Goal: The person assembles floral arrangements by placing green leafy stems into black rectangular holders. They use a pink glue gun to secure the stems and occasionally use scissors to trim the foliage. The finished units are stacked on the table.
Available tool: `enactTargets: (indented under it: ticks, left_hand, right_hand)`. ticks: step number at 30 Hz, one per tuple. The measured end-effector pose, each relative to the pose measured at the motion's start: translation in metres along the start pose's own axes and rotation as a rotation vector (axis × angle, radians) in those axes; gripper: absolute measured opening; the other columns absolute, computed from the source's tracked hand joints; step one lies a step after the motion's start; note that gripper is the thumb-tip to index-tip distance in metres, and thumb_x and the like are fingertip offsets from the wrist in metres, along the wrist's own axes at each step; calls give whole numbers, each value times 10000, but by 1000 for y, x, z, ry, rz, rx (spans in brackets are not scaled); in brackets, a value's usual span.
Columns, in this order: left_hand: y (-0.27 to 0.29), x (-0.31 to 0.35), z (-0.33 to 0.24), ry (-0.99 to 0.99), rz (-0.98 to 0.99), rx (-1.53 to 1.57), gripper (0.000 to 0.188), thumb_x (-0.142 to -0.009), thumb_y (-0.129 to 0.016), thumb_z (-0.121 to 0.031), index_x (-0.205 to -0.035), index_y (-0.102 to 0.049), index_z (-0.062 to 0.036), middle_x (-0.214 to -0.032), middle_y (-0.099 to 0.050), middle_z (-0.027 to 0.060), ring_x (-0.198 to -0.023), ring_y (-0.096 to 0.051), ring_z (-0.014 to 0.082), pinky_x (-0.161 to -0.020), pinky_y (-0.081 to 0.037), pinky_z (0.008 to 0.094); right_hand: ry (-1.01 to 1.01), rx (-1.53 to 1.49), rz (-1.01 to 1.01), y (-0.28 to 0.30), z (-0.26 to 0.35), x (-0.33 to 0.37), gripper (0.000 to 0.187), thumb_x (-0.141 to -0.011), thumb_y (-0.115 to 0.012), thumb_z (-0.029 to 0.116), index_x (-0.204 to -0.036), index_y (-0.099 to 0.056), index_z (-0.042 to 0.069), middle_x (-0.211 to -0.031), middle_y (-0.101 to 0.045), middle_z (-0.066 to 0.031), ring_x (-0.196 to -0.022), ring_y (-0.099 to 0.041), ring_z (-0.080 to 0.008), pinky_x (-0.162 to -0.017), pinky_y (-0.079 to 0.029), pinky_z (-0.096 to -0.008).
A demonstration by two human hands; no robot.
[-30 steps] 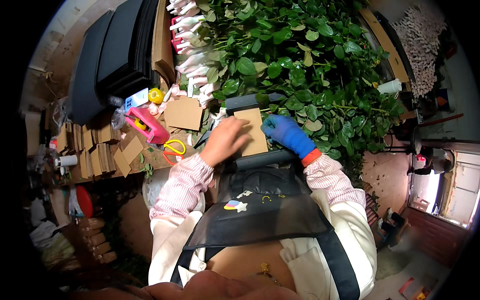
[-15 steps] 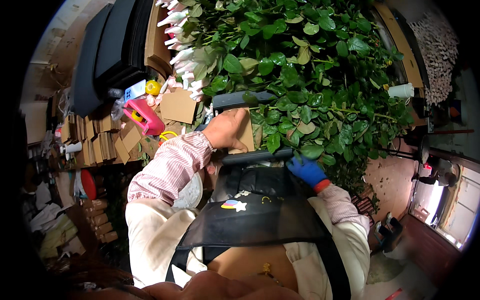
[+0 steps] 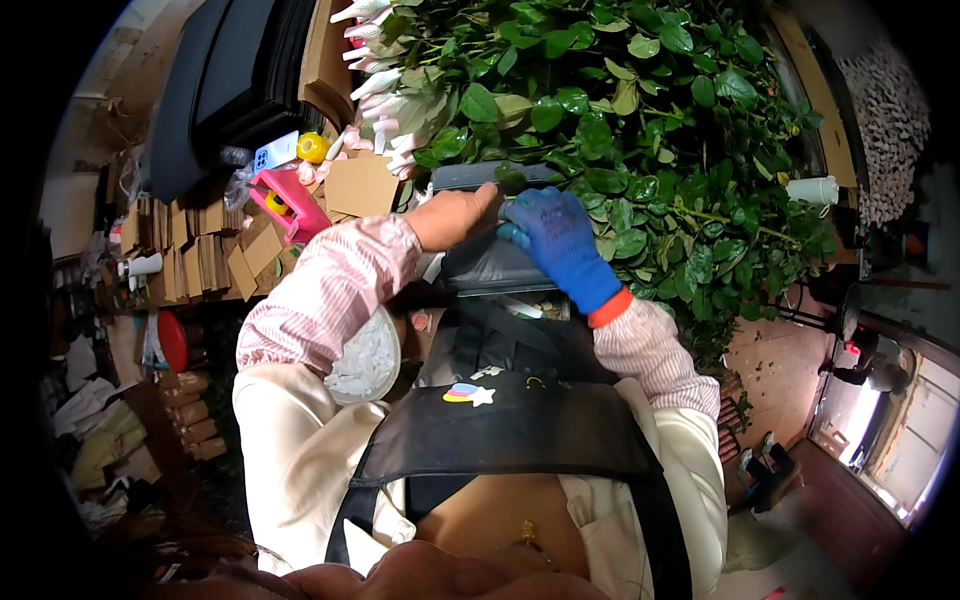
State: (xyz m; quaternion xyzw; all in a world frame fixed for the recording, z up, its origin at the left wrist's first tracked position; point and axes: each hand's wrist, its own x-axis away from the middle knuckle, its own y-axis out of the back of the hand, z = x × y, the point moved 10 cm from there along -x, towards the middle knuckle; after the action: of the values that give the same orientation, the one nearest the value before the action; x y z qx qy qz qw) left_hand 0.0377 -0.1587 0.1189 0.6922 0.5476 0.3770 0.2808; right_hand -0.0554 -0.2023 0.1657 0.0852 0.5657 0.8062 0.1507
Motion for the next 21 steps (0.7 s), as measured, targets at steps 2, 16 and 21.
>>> enactTargets:
  ticks: [2, 16, 21]
  left_hand:
    - [8, 3, 1, 49, 128, -1, 215, -939, -583, -85, -1146, -564, -31, -1149, -704, 231, -940, -714, 413, -780, -565, 494]
    - [-26, 83, -49, -352, -427, -211, 512, -966, -706, -226, -1432, -595, -44, -1521, -568, 117, -1440, -514, 282, -1212, -400, 456]
    - [-20, 82, -52, -282, -486, -228, 487, -956, -721, -221, -1406, -627, -61, -1514, -578, 108, -1430, -524, 281, -1209, -401, 455]
  right_hand:
    - [-13, -29, 29, -17, -13, -12, 286, -896, -735, 403, -1044, -695, 162, -980, -696, -86, -966, -668, -327, -844, -519, -477]
    - [46, -9, 13, 16, -22, -59, 535, -868, -724, 531, -1181, -689, 98, -1139, -718, -141, -1035, -689, -343, -903, -533, -481]
    - [37, 50, 165, 9, -23, -79, 705, -766, -770, 623, -1230, -661, 103, -1147, -700, -171, -1085, -678, -348, -932, -521, -492]
